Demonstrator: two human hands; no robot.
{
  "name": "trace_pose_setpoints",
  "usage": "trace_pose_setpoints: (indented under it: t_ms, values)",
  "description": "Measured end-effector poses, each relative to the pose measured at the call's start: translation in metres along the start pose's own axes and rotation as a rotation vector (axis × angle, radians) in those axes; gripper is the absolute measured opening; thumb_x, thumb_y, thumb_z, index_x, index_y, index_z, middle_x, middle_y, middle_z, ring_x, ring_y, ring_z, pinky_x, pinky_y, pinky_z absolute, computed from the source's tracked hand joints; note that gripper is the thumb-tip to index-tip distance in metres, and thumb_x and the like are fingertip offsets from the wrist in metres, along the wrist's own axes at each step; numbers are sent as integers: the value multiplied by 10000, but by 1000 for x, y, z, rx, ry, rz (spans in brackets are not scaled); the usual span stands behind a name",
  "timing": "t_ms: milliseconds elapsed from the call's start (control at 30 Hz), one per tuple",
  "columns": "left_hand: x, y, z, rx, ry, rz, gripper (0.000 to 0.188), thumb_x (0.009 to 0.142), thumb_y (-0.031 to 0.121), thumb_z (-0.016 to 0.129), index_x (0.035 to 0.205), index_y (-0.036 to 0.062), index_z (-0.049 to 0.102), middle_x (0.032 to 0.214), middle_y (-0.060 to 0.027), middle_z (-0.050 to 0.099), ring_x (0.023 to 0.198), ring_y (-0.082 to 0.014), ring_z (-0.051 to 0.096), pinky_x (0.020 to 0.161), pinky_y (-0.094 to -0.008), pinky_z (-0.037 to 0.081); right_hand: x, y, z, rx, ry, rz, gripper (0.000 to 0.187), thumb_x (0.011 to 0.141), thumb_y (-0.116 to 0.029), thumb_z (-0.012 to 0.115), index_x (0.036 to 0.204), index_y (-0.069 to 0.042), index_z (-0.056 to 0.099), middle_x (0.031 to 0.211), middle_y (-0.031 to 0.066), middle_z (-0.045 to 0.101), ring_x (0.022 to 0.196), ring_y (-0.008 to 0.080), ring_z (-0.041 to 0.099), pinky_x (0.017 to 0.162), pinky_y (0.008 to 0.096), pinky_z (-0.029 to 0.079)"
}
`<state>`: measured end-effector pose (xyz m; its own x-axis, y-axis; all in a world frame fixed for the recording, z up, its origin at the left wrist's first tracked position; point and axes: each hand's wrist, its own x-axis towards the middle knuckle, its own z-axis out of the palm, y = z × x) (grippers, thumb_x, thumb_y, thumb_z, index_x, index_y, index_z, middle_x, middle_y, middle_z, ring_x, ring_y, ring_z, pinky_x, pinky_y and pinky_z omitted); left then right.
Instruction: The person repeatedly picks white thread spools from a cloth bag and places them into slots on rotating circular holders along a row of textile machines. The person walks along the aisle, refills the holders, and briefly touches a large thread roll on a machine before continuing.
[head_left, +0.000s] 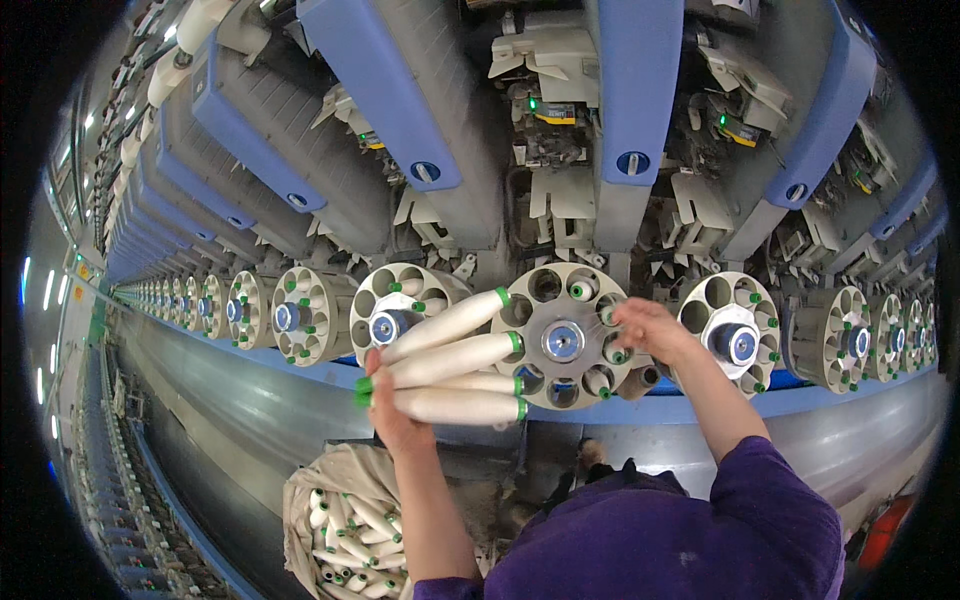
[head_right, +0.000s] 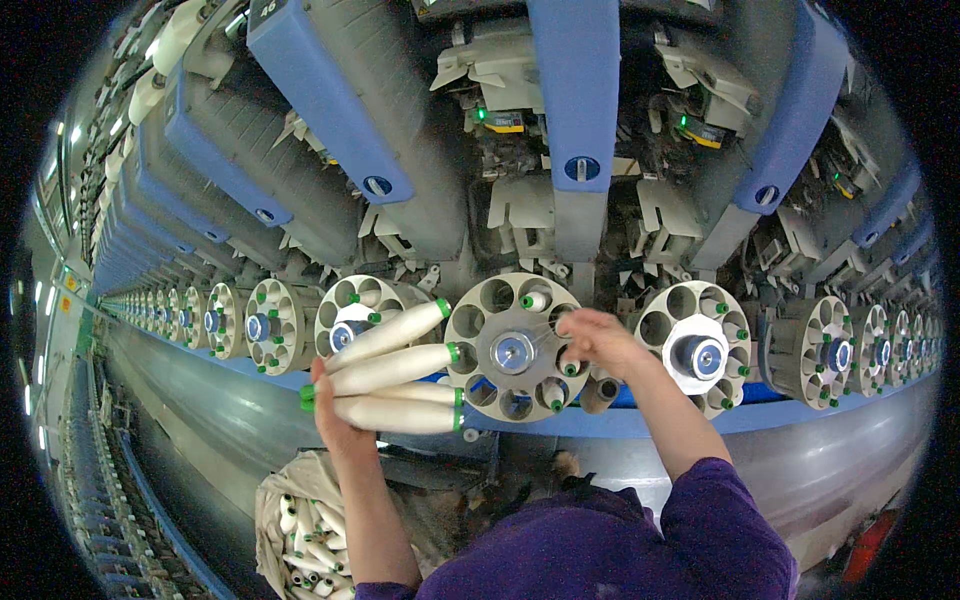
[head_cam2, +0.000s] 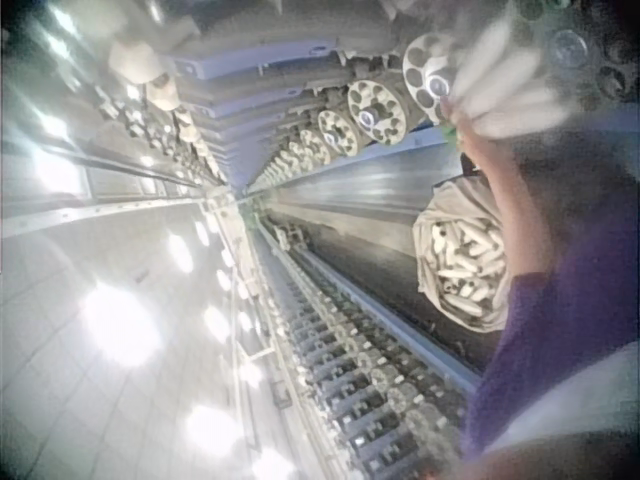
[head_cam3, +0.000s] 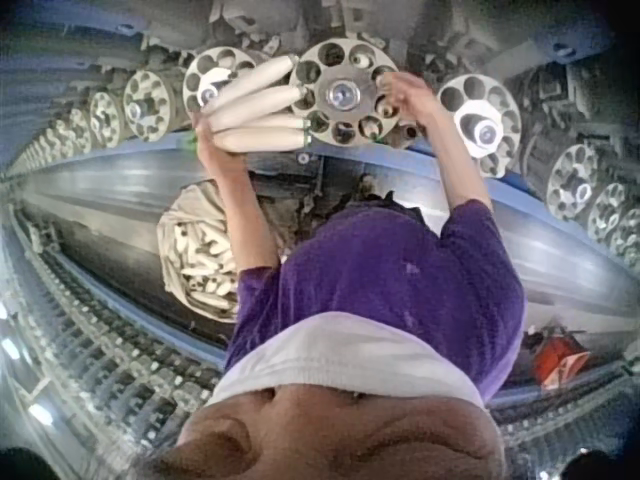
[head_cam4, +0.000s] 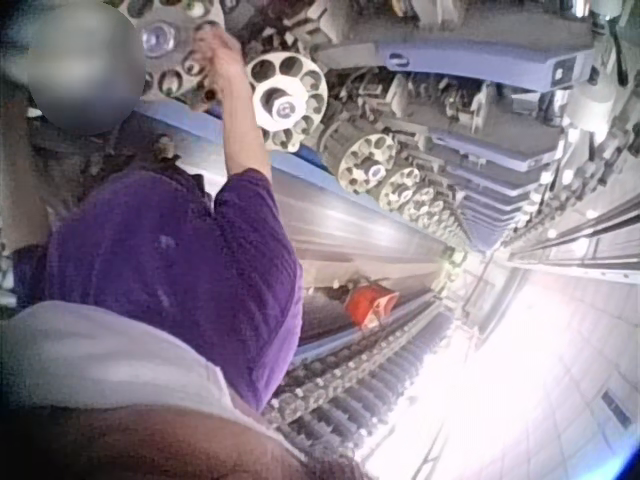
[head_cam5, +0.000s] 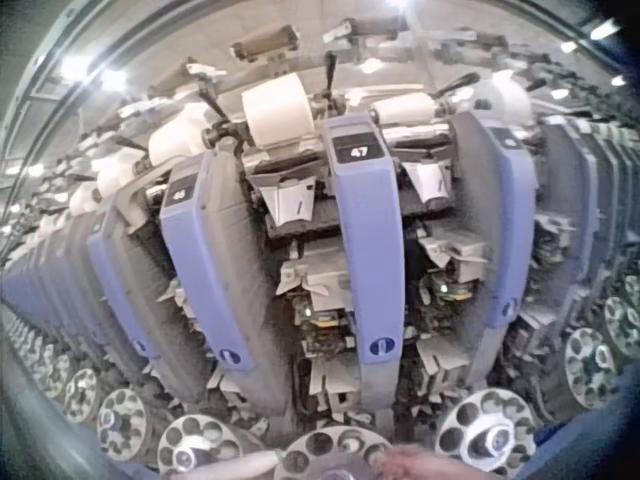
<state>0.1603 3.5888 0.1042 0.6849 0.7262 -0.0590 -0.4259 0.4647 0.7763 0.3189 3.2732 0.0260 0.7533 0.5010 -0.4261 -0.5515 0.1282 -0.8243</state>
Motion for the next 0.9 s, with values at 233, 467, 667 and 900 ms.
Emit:
trace_pose_setpoints:
  t_ms: [233, 467, 667, 900]
  values:
    - [17, -70, 6, 458, -28, -3, 445, 772, 37, 654, 1211, -3, 591, 1037, -60, 565, 925, -145, 539, 868, -281, 426, -33, -28, 30, 16, -498, -318, 223, 971, -237, 514, 902, -42, 597, 1077, 125, 648, 1036, 241, 630, 860, 377, 533]
    - [-45, -112, 29, 834, 43, 273, 394, 868, 127, 627, 1241, 14, 573, 1259, -152, 430, 1150, -260, 466, 971, -350, 387, -59, -48, 53, -300, -541, -177, 168, 951, -132, 543, 936, 26, 597, 950, 132, 675, 916, 220, 668, 820, 349, 549]
    - [-61, -109, 5, 514, 170, 306, 414, 888, 64, 598, 1291, 10, 519, 1306, -133, 387, 1192, -230, 421, 982, -352, 394, -61, -40, 60, -352, -497, -205, 162, 953, -122, 540, 946, 27, 603, 968, 130, 678, 911, 209, 669, 821, 332, 542]
    - [-69, -135, 30, 779, -48, 341, 476, 855, 132, 661, 1308, 93, 519, 1415, -169, 214, 1258, -326, 349, 1033, -397, 332, -69, -40, 69, -440, -627, -276, 196, 965, -184, 532, 963, -9, 621, 962, 68, 685, 900, 113, 637, 732, 262, 510]
